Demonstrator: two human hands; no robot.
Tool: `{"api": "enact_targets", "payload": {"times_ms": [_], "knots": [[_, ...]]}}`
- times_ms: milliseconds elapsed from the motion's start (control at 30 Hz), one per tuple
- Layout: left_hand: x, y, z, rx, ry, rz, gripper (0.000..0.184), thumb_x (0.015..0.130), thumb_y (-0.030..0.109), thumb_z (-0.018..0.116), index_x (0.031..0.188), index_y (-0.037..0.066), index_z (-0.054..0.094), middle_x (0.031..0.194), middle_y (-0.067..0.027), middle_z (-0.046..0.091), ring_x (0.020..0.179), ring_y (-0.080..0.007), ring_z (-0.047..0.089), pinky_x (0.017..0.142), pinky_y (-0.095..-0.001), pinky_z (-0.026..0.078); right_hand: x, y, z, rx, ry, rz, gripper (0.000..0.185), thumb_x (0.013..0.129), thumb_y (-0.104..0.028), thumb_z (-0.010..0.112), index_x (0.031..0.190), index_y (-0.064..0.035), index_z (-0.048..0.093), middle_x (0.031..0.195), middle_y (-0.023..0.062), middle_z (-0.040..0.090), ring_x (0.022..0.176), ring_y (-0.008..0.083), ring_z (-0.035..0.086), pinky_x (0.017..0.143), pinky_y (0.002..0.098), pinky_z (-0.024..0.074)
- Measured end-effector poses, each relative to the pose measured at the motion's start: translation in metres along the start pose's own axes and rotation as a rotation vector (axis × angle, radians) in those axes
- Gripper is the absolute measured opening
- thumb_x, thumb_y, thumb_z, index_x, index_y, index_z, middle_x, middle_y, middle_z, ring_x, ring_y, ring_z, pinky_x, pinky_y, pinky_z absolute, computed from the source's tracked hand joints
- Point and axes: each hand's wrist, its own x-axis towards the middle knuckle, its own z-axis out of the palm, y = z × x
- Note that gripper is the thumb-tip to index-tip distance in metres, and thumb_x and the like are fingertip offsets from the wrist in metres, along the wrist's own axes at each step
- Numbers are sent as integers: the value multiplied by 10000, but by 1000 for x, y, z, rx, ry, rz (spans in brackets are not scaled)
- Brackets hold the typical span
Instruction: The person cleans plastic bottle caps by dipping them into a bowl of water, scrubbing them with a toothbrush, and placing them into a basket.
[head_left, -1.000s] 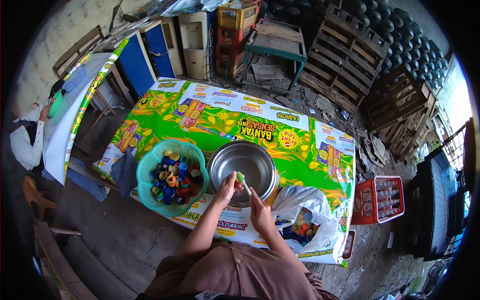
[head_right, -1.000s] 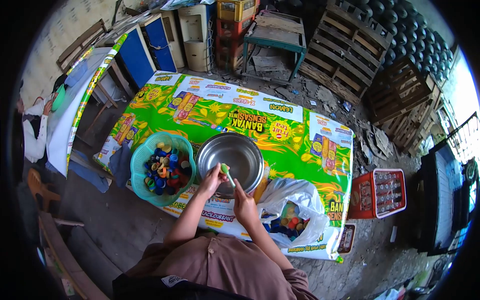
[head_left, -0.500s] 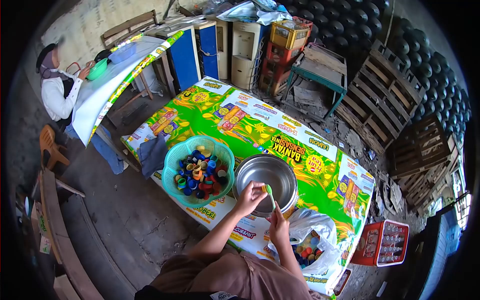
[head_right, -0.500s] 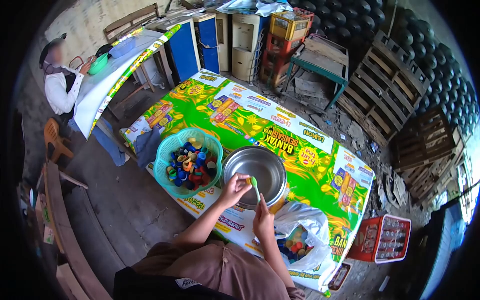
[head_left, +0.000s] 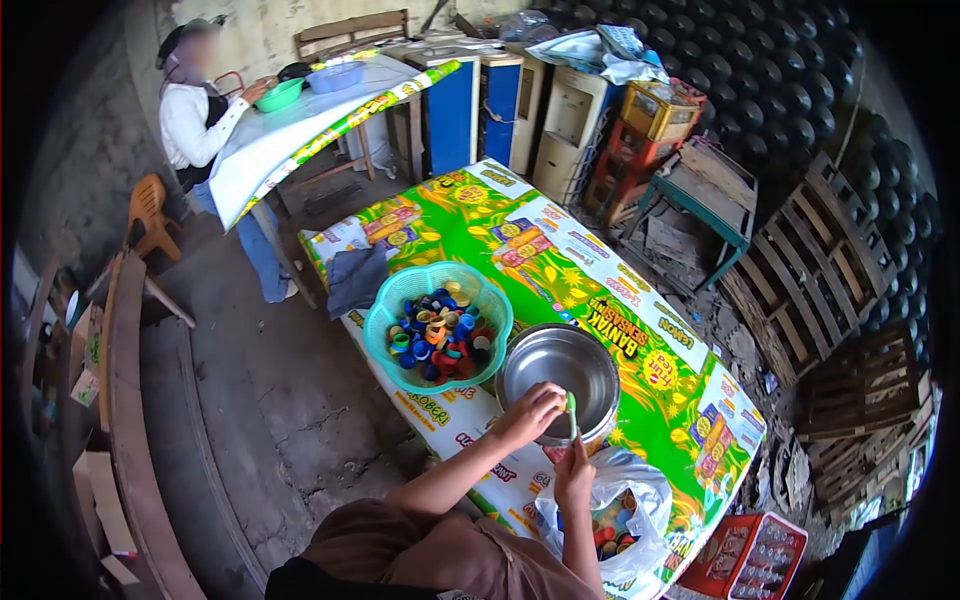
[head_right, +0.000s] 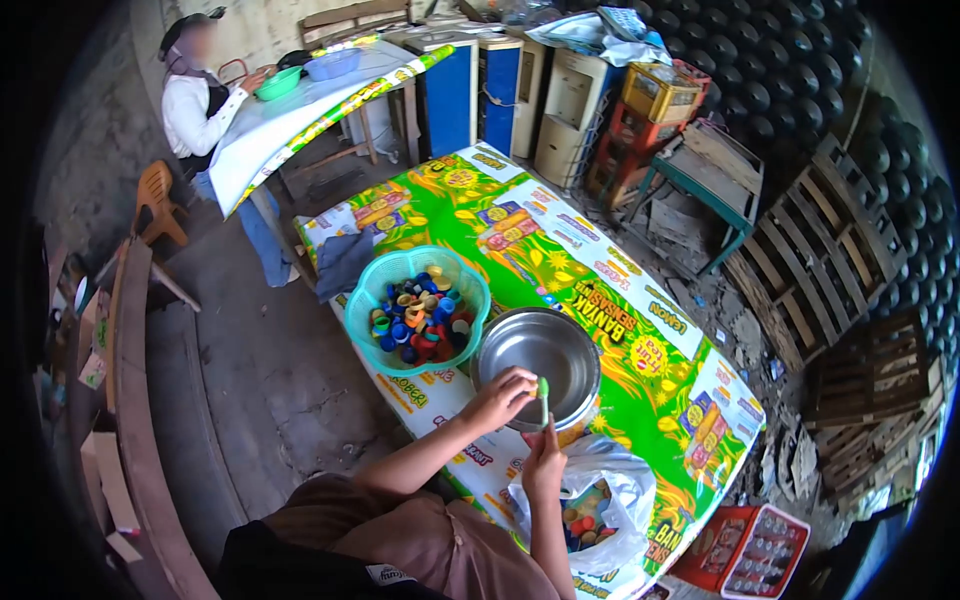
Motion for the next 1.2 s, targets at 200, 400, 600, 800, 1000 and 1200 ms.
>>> {"api": "enact_targets", "payload": {"times_ms": [200, 400, 600, 800, 1000, 1200], "knots": [[3, 3, -1, 24, 68, 20, 181, 729, -15, 613, 854, 7, 485, 945, -104, 506, 866, -255, 558, 735, -322, 471, 1, -4, 3, -19, 29, -34, 378, 851, 2, 393, 1228, 35, 393, 657, 155, 579, 706, 232, 640, 597, 310, 472], [4, 6, -6, 71, 63, 65, 155, 734, 7, 615, 842, 14, 504, 954, -106, 512, 867, -258, 558, 735, -329, 474, -5, -1, 11, 24, 58, -70, 381, 848, 1, 390, 1228, 32, 395, 667, 145, 555, 681, 205, 627, 596, 294, 465], [-2, 8, -20, -80, 173, -9, 215, 739, 39, 639, 908, 23, 507, 956, -108, 537, 880, -239, 563, 760, -314, 460, 0, -16, -3, -25, 42, 28, 371, 854, 15, 381, 1224, 33, 398, 683, 166, 551, 725, 265, 640, 617, 348, 493], [-1, -29, -108, -47, 456, -201, 214, 736, 21, 607, 930, 23, 516, 928, -104, 562, 865, -232, 542, 779, -318, 424, -2, -14, 7, -121, 173, -199, 384, 837, 26, 397, 1221, 11, 410, 730, 182, 557, 619, 270, 612, 545, 355, 466], [-25, -66, -174, 395, 377, -321, 774, 715, 160, 659, 1304, -19, 189, 1317, -242, 245, 1227, -367, 259, 1006, -435, 233, -8, -26, 14, -83, 196, -148, 378, 843, 11, 409, 1219, -22, 426, 743, 179, 566, 559, 243, 562, 535, 346, 444], [-35, -27, -147, 197, 317, -346, 756, 704, 97, 655, 1301, 3, 202, 1298, -209, 270, 1168, -347, 342, 946, -424, 316, -31, -16, 10, -58, 304, -180, 335, 842, -5, 428, 1176, 8, 453, 812, 187, 590, 570, 236, 552, 534, 338, 437]]}}
